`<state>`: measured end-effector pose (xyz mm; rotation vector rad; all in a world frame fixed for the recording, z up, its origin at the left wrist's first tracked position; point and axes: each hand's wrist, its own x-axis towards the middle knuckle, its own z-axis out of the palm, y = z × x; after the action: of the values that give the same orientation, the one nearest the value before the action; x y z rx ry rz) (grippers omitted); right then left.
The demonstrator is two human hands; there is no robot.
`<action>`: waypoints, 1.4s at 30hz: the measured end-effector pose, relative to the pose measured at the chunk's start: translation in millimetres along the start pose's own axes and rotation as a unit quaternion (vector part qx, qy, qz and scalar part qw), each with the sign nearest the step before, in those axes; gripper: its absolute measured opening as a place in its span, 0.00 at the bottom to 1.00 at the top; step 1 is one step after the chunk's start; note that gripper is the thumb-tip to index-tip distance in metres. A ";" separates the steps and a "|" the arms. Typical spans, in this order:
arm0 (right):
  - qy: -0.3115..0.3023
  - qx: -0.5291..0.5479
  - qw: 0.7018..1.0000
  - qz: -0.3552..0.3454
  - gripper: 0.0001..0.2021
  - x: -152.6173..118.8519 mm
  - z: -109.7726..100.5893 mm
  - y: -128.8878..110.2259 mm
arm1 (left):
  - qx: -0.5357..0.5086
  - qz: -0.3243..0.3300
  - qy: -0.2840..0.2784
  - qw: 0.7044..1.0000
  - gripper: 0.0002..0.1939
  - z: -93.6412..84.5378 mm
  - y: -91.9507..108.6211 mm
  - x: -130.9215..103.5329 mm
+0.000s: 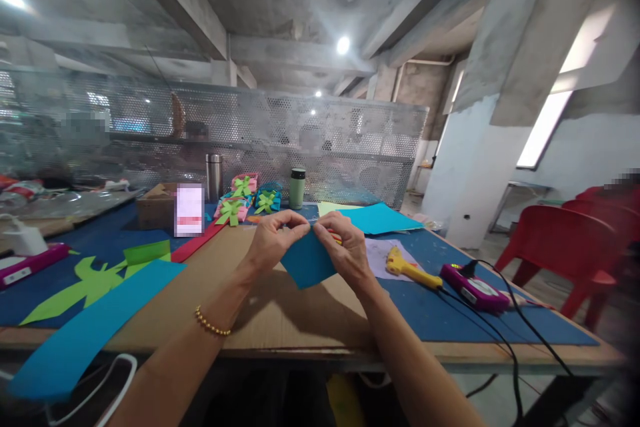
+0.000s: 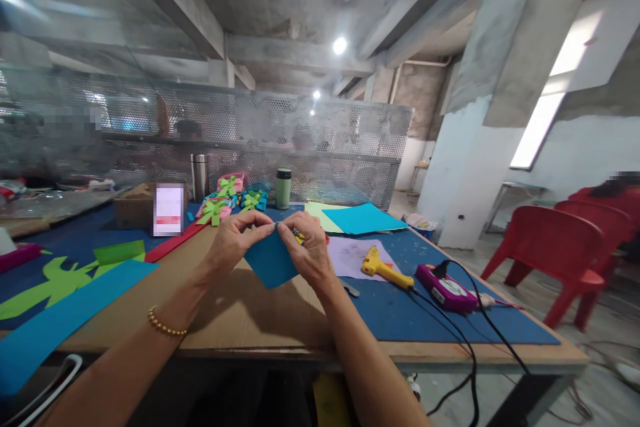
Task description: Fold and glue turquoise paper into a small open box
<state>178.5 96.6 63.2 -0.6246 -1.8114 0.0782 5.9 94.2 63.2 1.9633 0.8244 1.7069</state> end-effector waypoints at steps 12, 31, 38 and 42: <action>-0.025 -0.071 0.995 -0.064 0.08 8.7 -7.1 2.0 | 0.059 0.051 0.045 0.996 0.04 -14.5 -12.3 5.7; -0.037 0.079 0.989 0.121 0.16 6.2 -3.9 8.1 | -0.028 -0.116 -0.021 0.993 0.14 -9.1 -7.7 3.7; 0.043 -0.077 0.989 0.115 0.12 -13.0 -60.5 31.3 | -0.053 -0.153 0.026 0.986 0.19 -20.9 -29.4 10.1; 0.049 -0.233 0.965 0.114 0.12 -43.9 -125.7 43.9 | -0.042 -0.150 0.044 0.987 0.21 -22.3 -36.5 8.4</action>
<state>317.5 82.4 51.7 -1.1490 -1.6629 -0.2277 -21.4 125.2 49.4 1.6228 1.0059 1.6293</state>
